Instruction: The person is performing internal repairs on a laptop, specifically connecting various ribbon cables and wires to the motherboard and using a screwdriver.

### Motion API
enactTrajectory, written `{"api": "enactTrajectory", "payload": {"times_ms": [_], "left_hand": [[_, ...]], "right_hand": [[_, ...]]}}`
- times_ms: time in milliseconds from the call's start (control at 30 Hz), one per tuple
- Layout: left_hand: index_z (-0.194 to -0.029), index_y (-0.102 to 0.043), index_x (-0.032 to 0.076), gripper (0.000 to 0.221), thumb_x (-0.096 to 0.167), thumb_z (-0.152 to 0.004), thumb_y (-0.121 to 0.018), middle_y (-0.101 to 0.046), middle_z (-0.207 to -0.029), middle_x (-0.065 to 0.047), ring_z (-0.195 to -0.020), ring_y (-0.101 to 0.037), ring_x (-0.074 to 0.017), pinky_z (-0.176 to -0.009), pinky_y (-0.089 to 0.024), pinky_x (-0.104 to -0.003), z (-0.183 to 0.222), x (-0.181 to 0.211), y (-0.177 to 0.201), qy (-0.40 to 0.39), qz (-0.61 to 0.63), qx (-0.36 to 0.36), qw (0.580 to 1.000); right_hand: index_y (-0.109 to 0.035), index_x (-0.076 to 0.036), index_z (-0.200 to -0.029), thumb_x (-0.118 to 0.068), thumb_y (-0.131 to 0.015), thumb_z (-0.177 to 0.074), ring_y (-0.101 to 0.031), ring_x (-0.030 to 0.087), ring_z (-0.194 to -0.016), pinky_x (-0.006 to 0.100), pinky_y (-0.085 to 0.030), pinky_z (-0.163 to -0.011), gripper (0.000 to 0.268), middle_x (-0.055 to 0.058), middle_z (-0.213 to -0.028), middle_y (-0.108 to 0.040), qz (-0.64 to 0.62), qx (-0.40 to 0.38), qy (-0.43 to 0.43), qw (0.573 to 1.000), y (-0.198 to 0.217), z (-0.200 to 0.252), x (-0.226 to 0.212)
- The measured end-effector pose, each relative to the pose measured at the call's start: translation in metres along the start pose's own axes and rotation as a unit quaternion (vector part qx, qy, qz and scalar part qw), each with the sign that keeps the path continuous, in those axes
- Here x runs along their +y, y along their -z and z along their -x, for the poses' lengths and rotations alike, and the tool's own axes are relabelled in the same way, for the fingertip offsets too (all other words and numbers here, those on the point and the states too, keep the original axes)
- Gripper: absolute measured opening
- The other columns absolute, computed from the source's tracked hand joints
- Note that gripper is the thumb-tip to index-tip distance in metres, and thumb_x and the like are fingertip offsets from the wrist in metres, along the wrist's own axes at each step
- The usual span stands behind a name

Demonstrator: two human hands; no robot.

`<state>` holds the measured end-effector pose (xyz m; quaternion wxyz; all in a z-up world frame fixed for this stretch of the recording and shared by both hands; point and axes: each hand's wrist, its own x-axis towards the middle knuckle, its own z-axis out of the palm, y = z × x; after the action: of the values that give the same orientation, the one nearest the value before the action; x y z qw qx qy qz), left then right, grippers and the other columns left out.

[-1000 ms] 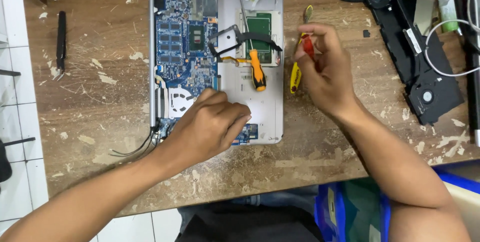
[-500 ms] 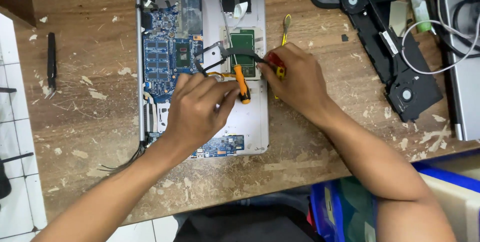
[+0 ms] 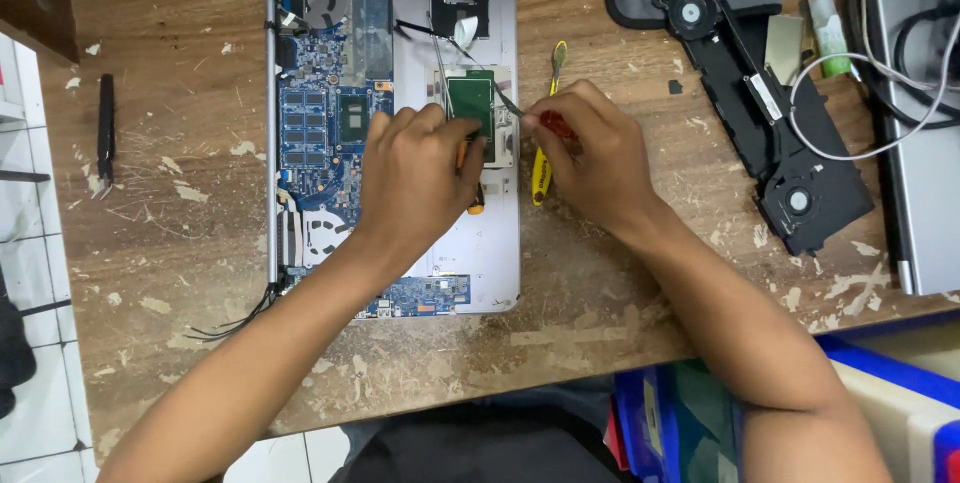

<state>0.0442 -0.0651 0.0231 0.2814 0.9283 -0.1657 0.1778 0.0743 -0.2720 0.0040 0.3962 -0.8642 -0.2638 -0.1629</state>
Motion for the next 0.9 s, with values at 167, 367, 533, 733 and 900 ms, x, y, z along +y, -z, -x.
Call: {"api": "enactTrajectory", "payload": {"times_ms": [167, 367, 533, 733, 900], "left_hand": [[-0.096, -0.080, 0.004, 0.015, 0.014, -0.085, -0.080, -0.059, -0.062, -0.008, -0.061, -0.063, -0.0283, -0.065, -0.039, -0.038, -0.002, 0.000, 0.005, 0.010, -0.001, -0.021, 1.000], [-0.100, -0.076, -0.001, 0.029, 0.017, -0.079, -0.082, -0.064, -0.065, -0.013, -0.065, -0.067, -0.0337, -0.066, -0.044, -0.040, 0.001, 0.005, 0.006, 0.045, -0.025, -0.054, 0.997], [-0.092, -0.071, 0.001, 0.019, 0.008, -0.075, -0.076, -0.063, -0.060, -0.014, -0.063, -0.068, -0.0366, -0.065, -0.046, -0.040, -0.001, 0.001, 0.001, 0.062, -0.020, -0.067, 0.996], [-0.086, -0.068, 0.001, 0.013, 0.004, -0.073, -0.072, -0.061, -0.058, -0.016, -0.058, -0.068, -0.0355, -0.062, -0.050, -0.040, 0.003, -0.002, 0.001, 0.074, 0.004, -0.070, 0.995], [-0.089, -0.067, 0.001, 0.015, 0.003, -0.074, -0.070, -0.060, -0.059, -0.016, -0.057, -0.067, -0.0341, -0.062, -0.051, -0.039, 0.010, -0.003, 0.001, 0.060, 0.013, -0.038, 0.997]], "right_hand": [[-0.073, -0.008, -0.099, -0.003, -0.077, -0.098, -0.063, 0.024, -0.061, 0.033, -0.053, -0.058, 0.006, 0.004, -0.082, -0.064, 0.008, 0.024, 0.000, 1.000, 0.008, 0.000, 0.004], [-0.061, -0.003, -0.086, -0.007, -0.070, -0.098, -0.060, 0.032, -0.059, 0.037, -0.047, -0.051, 0.016, 0.010, -0.073, -0.054, 0.027, 0.030, -0.003, 0.999, 0.006, 0.003, 0.012], [-0.064, -0.005, -0.083, -0.008, -0.078, -0.084, -0.065, 0.034, -0.060, 0.040, -0.050, -0.049, 0.015, 0.009, -0.069, -0.056, 0.061, -0.040, -0.018, 0.997, 0.004, 0.002, 0.000], [-0.062, -0.010, -0.076, -0.022, -0.076, -0.078, -0.068, 0.036, -0.065, 0.045, -0.052, -0.054, 0.019, 0.008, -0.065, -0.059, 0.108, -0.137, -0.049, 0.983, 0.007, 0.010, 0.002], [-0.062, -0.009, -0.073, -0.024, -0.076, -0.080, -0.067, 0.036, -0.062, 0.043, -0.052, -0.054, 0.022, 0.010, -0.062, -0.061, 0.090, -0.142, -0.079, 0.983, 0.015, 0.001, -0.014]]}}
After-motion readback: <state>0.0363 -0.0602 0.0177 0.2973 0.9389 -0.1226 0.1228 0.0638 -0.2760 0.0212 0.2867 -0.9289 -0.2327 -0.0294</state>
